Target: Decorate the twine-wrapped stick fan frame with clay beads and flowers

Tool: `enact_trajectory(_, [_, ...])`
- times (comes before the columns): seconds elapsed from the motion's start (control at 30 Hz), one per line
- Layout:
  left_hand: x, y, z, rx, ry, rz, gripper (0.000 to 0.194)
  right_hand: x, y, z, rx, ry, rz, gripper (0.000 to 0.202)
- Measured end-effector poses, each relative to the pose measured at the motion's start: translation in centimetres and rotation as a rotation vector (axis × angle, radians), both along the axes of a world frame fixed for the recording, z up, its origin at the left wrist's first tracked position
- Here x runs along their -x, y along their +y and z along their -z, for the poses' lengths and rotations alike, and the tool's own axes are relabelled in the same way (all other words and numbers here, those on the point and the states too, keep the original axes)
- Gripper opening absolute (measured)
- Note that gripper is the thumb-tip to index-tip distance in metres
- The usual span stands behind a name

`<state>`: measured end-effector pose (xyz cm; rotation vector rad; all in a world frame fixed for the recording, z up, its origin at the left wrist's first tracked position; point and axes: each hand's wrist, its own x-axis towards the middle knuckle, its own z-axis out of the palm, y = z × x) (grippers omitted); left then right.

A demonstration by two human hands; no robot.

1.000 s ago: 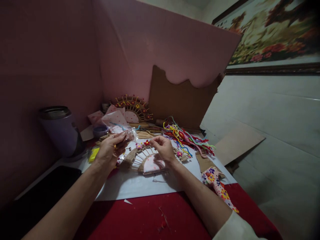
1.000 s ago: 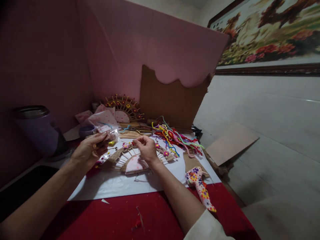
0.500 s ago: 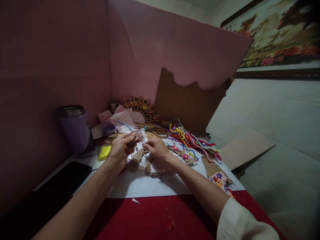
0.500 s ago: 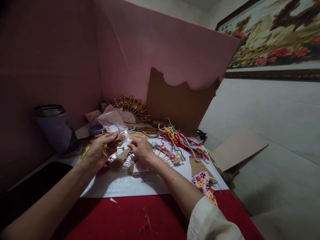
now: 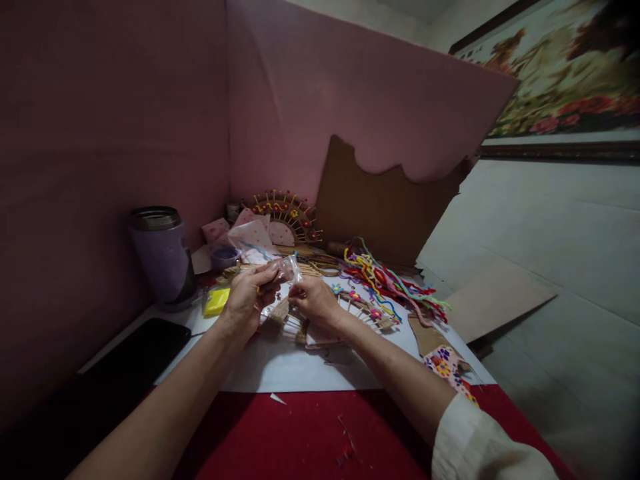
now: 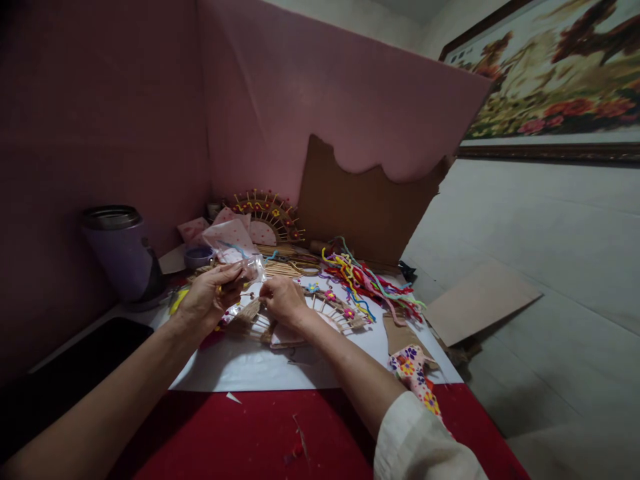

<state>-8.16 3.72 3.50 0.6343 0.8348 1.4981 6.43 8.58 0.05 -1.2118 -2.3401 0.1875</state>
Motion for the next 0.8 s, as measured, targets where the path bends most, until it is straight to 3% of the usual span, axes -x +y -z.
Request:
enact_trajectory(0.43, [-0.1, -0.1, -0.1, -0.004, -0.002, -0.001, 0.01, -0.2, -1.1, -0.1, -0.122, -0.28, -0.039, 0.021])
enact_trajectory(0.8, [-0.2, -0.2, -0.2, -0.005, -0.011, 0.016, 0.008, -1.1, -1.2, -0.2, -0.149, -0.266, -0.051, 0.022])
